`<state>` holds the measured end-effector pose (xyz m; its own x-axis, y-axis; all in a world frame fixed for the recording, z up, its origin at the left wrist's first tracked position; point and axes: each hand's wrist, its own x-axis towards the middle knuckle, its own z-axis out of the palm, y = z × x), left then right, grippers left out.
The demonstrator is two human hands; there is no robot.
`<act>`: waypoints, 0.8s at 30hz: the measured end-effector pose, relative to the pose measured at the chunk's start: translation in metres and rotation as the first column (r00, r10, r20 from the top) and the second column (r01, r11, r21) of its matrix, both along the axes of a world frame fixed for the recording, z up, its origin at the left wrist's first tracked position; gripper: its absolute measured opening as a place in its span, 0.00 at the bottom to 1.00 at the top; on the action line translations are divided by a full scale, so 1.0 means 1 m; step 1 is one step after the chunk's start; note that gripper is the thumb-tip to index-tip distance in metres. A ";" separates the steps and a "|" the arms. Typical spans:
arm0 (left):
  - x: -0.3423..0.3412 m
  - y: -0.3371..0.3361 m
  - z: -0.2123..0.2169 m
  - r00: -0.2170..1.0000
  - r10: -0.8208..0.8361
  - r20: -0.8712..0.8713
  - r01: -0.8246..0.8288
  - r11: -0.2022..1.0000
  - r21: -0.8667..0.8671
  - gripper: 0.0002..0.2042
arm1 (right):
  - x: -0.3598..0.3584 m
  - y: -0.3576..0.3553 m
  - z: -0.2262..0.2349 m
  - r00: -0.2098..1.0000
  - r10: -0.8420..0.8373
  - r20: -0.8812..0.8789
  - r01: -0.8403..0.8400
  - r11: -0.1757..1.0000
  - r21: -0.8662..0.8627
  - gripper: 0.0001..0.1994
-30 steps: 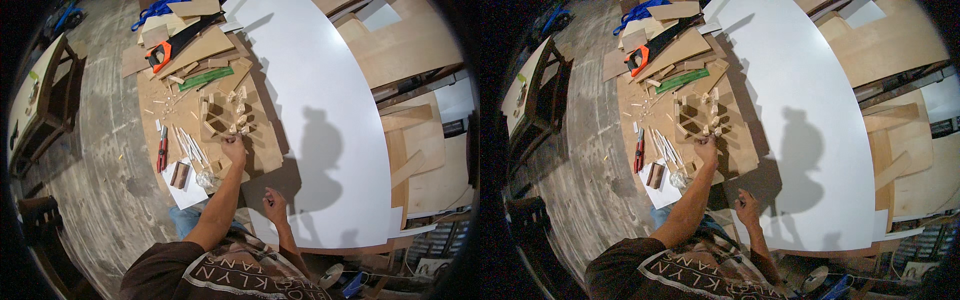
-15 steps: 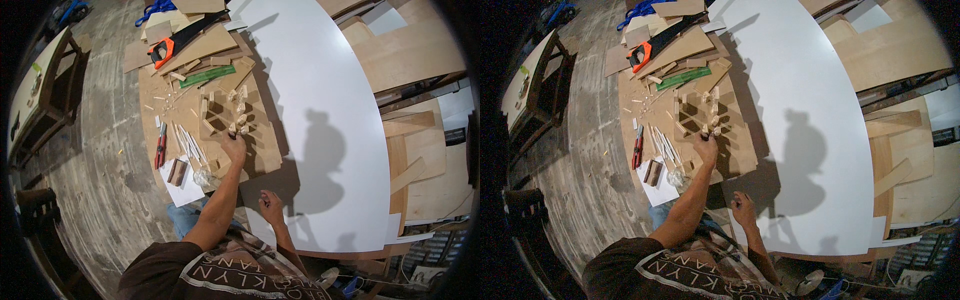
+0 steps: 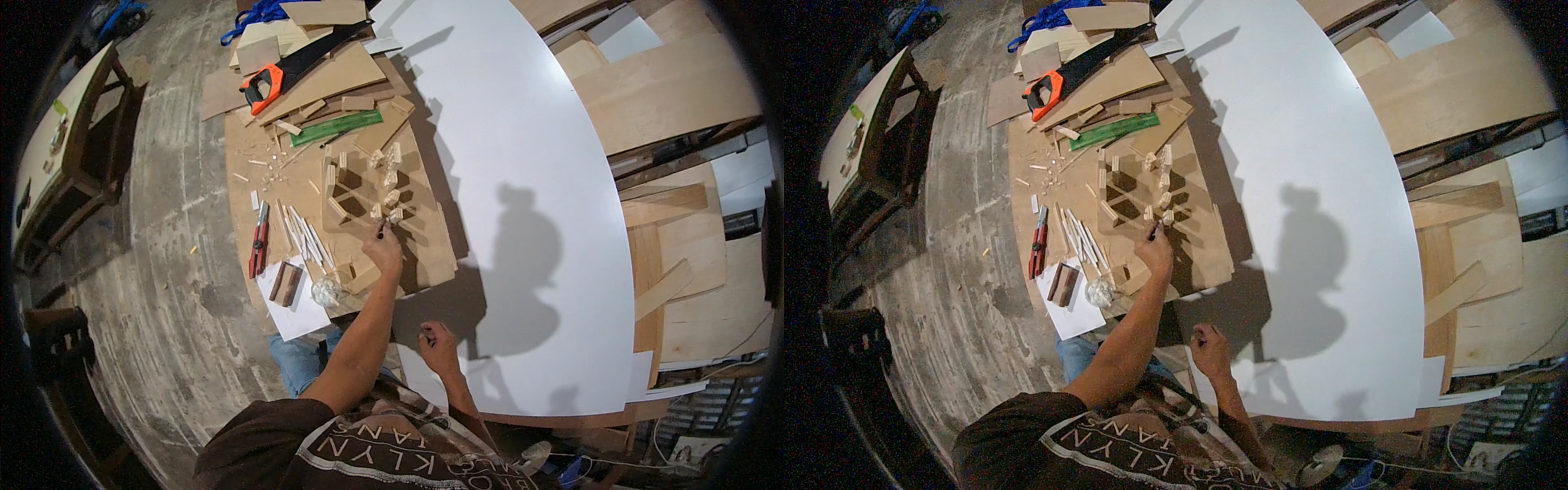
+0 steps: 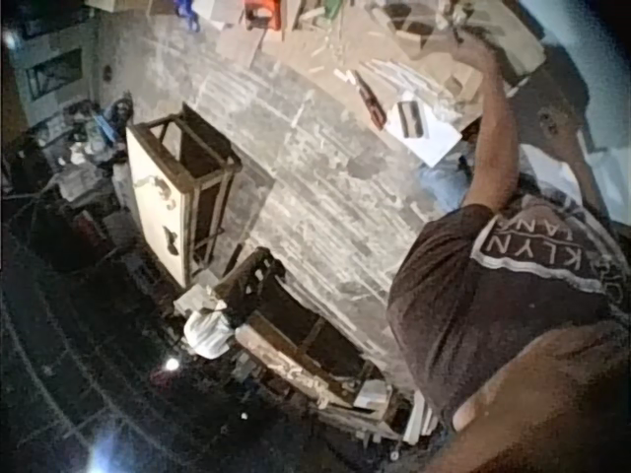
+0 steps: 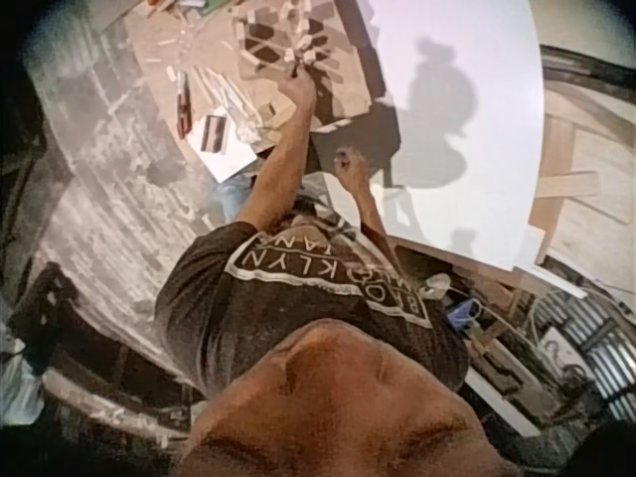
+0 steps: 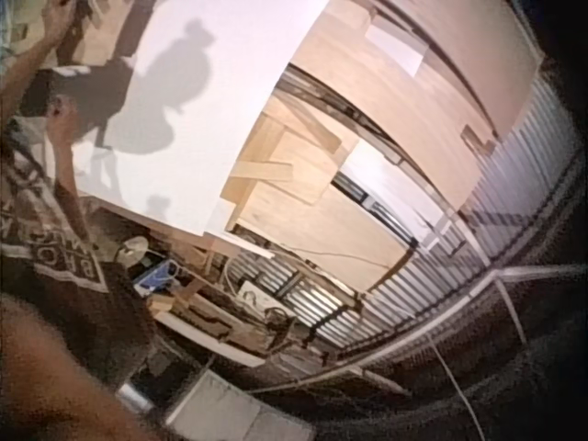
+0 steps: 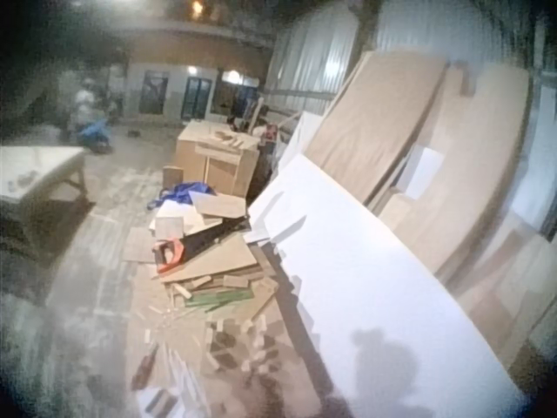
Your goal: The person assembles a small structure using wooden blocks and sticks, applying glue to join the pieces together on a workspace.
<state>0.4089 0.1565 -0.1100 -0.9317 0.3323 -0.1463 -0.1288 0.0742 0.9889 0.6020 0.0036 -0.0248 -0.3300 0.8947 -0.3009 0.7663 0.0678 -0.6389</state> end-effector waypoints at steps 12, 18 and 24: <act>0.006 0.003 0.007 0.995 0.037 -0.089 -0.036 0.999 0.020 0.08 | -0.053 0.099 0.002 0.989 0.001 -0.146 0.031 0.975 0.221 0.13; 0.009 0.009 -0.010 0.999 0.048 -0.023 -0.046 0.995 0.088 0.08 | -0.129 0.191 -0.018 0.965 0.186 -0.183 -0.079 0.878 0.473 0.13; 0.009 0.005 -0.014 0.995 0.006 -0.097 0.006 0.993 0.121 0.08 | -0.145 0.201 -0.027 0.979 0.204 -0.022 -0.167 0.854 0.492 0.12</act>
